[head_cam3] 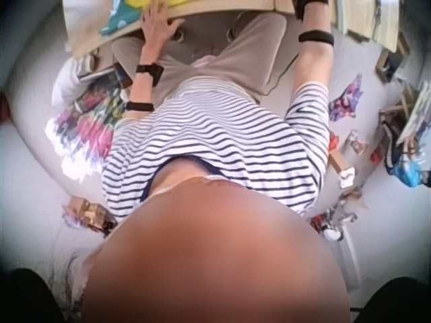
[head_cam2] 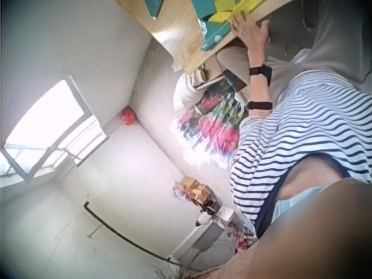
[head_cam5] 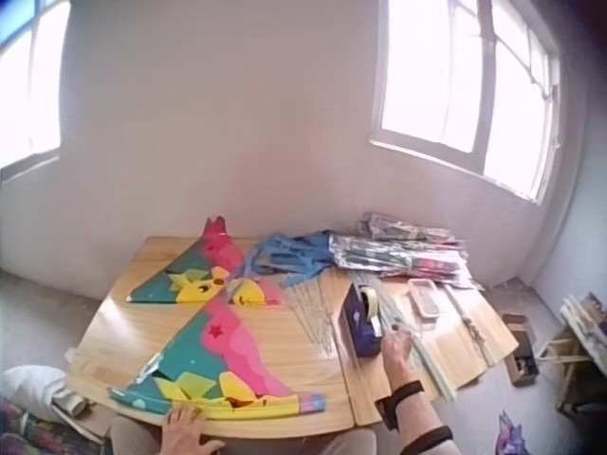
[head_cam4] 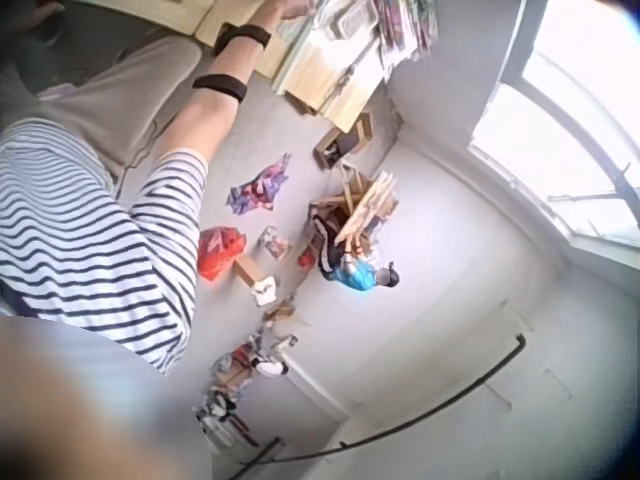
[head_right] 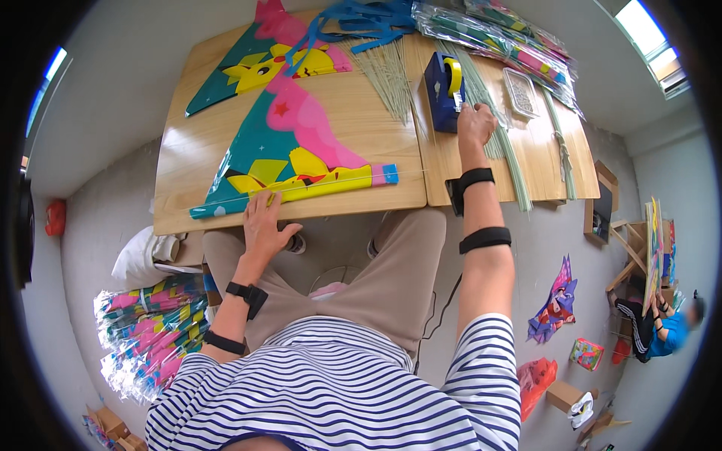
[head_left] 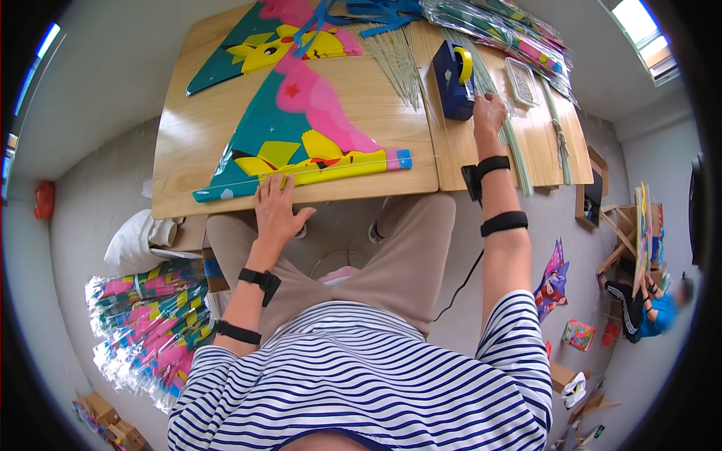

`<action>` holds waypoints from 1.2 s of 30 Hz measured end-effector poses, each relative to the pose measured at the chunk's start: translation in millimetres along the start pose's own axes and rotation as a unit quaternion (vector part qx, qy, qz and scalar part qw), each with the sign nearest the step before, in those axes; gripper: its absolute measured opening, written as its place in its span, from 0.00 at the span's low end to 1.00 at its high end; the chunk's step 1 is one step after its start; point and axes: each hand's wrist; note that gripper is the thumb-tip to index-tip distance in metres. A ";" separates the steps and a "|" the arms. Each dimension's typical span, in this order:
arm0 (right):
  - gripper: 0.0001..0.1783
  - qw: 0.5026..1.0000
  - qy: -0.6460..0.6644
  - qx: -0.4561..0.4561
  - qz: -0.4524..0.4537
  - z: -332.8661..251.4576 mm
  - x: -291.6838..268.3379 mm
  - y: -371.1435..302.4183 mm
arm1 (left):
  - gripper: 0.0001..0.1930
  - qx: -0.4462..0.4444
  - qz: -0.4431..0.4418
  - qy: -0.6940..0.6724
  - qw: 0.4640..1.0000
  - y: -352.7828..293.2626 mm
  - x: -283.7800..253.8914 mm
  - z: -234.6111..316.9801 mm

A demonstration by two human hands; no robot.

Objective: Assembling colorful plastic kites by folding and taping the material at a workbench.

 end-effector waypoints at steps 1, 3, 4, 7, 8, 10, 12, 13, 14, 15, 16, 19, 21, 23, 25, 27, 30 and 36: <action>0.18 0.998 0.040 0.031 -0.046 -1.0 1.8 11.8 | 0.41 0.001 0.001 0.003 1.000 -0.6 0.6 -0.8; 0.15 0.975 0.143 0.133 -0.105 -21.4 8.4 13.6 | 0.41 -0.010 0.003 0.007 1.000 -5.5 -0.9 -6.4; 0.13 0.931 0.235 0.234 -0.152 -28.0 6.3 15.9 | 0.41 -0.009 0.004 0.011 1.000 -5.6 -2.2 -6.3; 0.12 0.932 0.193 0.224 -0.208 -32.5 0.5 26.1 | 0.41 -0.001 0.001 0.015 1.000 -3.5 -3.9 -3.7; 0.12 0.932 0.195 0.226 -0.205 -30.4 -2.5 29.1 | 0.41 0.001 0.002 0.012 1.000 -2.5 -3.5 -2.7; 0.12 0.920 0.209 0.214 -0.253 -27.6 -5.8 31.8 | 0.41 0.003 0.001 0.012 1.000 -1.7 -3.9 -2.3; 0.12 0.913 0.243 0.212 -0.249 -21.4 -6.8 30.6 | 0.41 0.007 0.003 0.015 1.000 -1.6 -3.9 -2.5; 0.12 0.906 0.276 0.208 -0.246 -17.8 -7.2 30.5 | 0.41 0.008 0.002 0.016 1.000 -1.1 -3.3 -2.4; 0.12 0.906 0.277 0.209 -0.244 -13.3 -9.0 30.5 | 0.42 0.010 0.004 0.013 1.000 -0.1 -2.4 -2.3; 0.11 0.893 0.325 0.204 -0.236 -10.7 -11.5 26.2 | 0.42 0.009 0.005 0.011 1.000 -1.0 -2.2 -2.9; 0.10 0.878 0.372 0.198 -0.227 -8.6 -13.6 21.6 | 0.42 0.008 0.004 0.012 1.000 -1.8 -2.2 -3.8; 0.09 0.850 0.424 0.200 -0.241 2.9 -18.9 15.4 | 0.42 0.008 0.009 0.025 1.000 -2.0 -1.8 -3.4; 0.08 0.844 0.427 0.190 -0.262 12.4 -19.3 4.8 | 0.41 0.010 0.009 0.030 0.999 -2.6 -2.6 -4.4; 0.08 0.849 0.419 0.191 -0.258 17.1 -15.4 -8.9 | 0.41 0.011 0.012 0.018 1.000 -2.5 -1.5 -5.5; 0.08 0.859 0.403 0.196 -0.246 17.6 -14.0 -22.1 | 0.41 0.011 0.015 0.006 1.000 -3.9 -1.4 -6.8; 0.06 0.826 0.435 0.245 -0.262 22.8 -14.4 -30.1 | 0.41 0.012 0.016 0.005 1.000 -3.8 -1.2 -5.7; 0.08 0.754 0.532 0.280 -0.265 40.1 -13.0 -39.0 | 0.41 0.011 0.020 0.004 1.000 -2.1 -2.4 -2.1; 0.12 0.677 0.607 0.369 -0.191 41.5 -12.4 -44.0 | 0.41 0.009 0.016 0.010 1.000 -3.7 -2.0 -5.5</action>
Point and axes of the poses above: each hand's wrist, its own y-axis towards the middle knuckle, its own x-axis out of the palm, z = x × y
